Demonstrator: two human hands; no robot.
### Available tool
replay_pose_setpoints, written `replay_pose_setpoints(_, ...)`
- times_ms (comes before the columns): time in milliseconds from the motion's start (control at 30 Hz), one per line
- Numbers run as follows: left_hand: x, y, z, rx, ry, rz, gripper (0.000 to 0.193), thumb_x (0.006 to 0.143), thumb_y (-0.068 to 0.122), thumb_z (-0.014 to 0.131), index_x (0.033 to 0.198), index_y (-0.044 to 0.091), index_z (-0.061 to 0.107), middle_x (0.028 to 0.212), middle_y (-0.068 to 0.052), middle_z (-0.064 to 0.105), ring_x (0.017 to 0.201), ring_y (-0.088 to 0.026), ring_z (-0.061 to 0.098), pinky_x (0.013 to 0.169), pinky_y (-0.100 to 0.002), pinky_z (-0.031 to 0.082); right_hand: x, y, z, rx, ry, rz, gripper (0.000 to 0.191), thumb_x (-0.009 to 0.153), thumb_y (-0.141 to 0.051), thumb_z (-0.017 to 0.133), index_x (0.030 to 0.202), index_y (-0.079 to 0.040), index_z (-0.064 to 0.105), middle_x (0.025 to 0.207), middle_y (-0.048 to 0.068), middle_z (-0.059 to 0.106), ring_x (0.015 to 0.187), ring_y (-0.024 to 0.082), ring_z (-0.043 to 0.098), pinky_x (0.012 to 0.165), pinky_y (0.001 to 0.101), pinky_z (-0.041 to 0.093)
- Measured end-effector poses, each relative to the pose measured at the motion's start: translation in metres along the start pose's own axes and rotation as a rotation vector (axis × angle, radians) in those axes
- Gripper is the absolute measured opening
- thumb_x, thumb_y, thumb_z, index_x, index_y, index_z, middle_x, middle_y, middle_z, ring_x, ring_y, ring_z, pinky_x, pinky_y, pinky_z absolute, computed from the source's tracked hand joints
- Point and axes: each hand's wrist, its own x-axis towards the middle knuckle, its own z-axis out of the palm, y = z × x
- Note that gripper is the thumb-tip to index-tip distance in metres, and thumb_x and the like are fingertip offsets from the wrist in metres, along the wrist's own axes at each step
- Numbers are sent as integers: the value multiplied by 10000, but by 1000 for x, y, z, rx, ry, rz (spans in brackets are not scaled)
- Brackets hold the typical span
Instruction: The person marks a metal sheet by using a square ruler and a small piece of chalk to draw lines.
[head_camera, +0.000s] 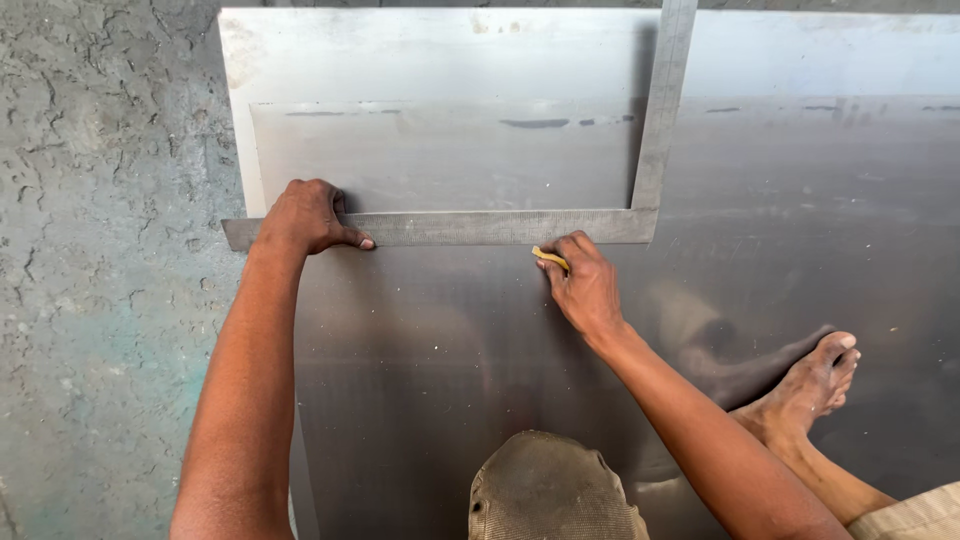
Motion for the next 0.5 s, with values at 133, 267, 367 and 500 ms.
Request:
replay_pose_setpoints(133,0,2,-1,3,-53,-64,729,435,475,1017,938,14,759,911,-160,767,897,-316,748,829,-442,622,1,-1,3,8,1,-40,136,904,-85,747,1036,-56,736,1029,85,687,814,293,714,691,409,548)
replay_pose_setpoints(267,2,1,2,28,-55,-78,735,439,482,1016,936,8,754,912,-162,770,901,-315,750,830,-444,630,3,6,6,-6,-41,-55,69,937,-74,718,997,-41,714,1042,75,683,825,274,728,695,388,568)
replay_pose_setpoints(367,3,-3,4,-6,-39,-66,732,448,477,1011,935,-8,759,934,-173,769,906,-330,747,836,-459,624,12,8,7,-98,-64,-86,37,928,-50,719,952,-23,726,1032,116,695,844,336,706,726,434,555)
replay_pose_setpoints(500,6,-7,5,23,-7,32,799,433,496,1030,1008,14,756,994,-188,756,948,-353,724,905,-440,587,10,-1,5,-183,-486,276,123,905,-53,652,891,-82,771,908,152,730,860,384,703,752,467,558)
